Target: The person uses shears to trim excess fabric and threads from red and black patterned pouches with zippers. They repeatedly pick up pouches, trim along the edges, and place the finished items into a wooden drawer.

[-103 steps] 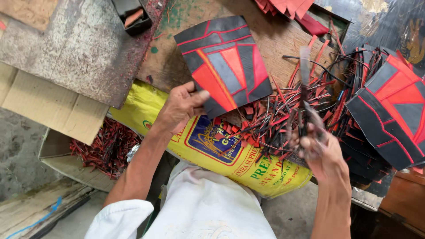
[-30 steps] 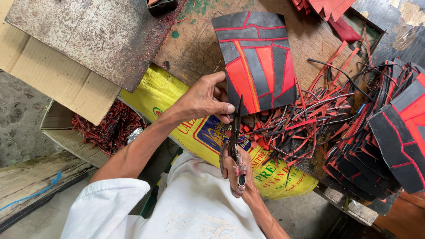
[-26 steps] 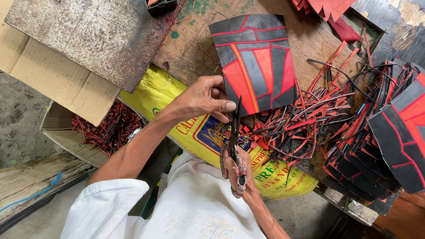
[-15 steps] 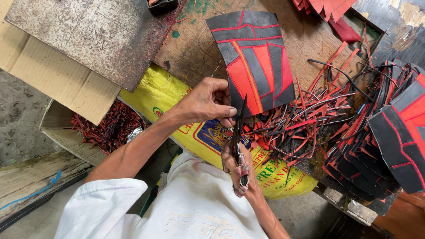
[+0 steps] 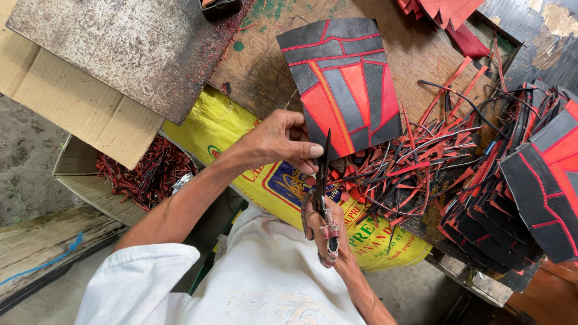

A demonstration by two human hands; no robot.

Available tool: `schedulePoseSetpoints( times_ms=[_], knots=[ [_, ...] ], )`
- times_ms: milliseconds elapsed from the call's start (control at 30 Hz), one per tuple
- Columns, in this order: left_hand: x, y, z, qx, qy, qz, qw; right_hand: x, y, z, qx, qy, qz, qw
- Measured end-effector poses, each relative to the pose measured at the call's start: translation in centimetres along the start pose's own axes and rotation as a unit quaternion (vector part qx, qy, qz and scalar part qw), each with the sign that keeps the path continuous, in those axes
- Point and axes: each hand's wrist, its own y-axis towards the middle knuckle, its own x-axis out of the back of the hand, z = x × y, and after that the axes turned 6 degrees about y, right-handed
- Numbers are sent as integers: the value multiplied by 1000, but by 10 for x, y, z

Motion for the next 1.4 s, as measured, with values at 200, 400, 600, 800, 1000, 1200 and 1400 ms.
schedulePoseSetpoints(
  times_ms=[200, 400, 600, 800, 1000, 1200, 1400],
  knots=[
    [-2, -1, -7, -55, 39, -8, 998, 4, 7, 11, 4, -36, -13, 999],
    [-7, -2, -6, -39, 49, -25, 998, 6, 4, 7, 33, -12, 23, 999],
    [-10, -4, -1, -48, 41, -13, 998, 3, 1, -2, -2, 19, 1, 1000],
    [-13, -5, 9, -38, -1, -25, 999, 0, -3, -8, -9, 78, 11, 997],
    [-12, -3, 8, -11, 4, -18, 1000, 0, -3, -7, 0, 102, 18, 995],
    [-13, -2, 9, -30, 33, 5, 999, 4, -3, -2, 28, 64, 25, 997],
    [-13, -3, 16, -23, 27, -5, 999, 4, -5, -8, 3, 61, 16, 998]
  ],
)
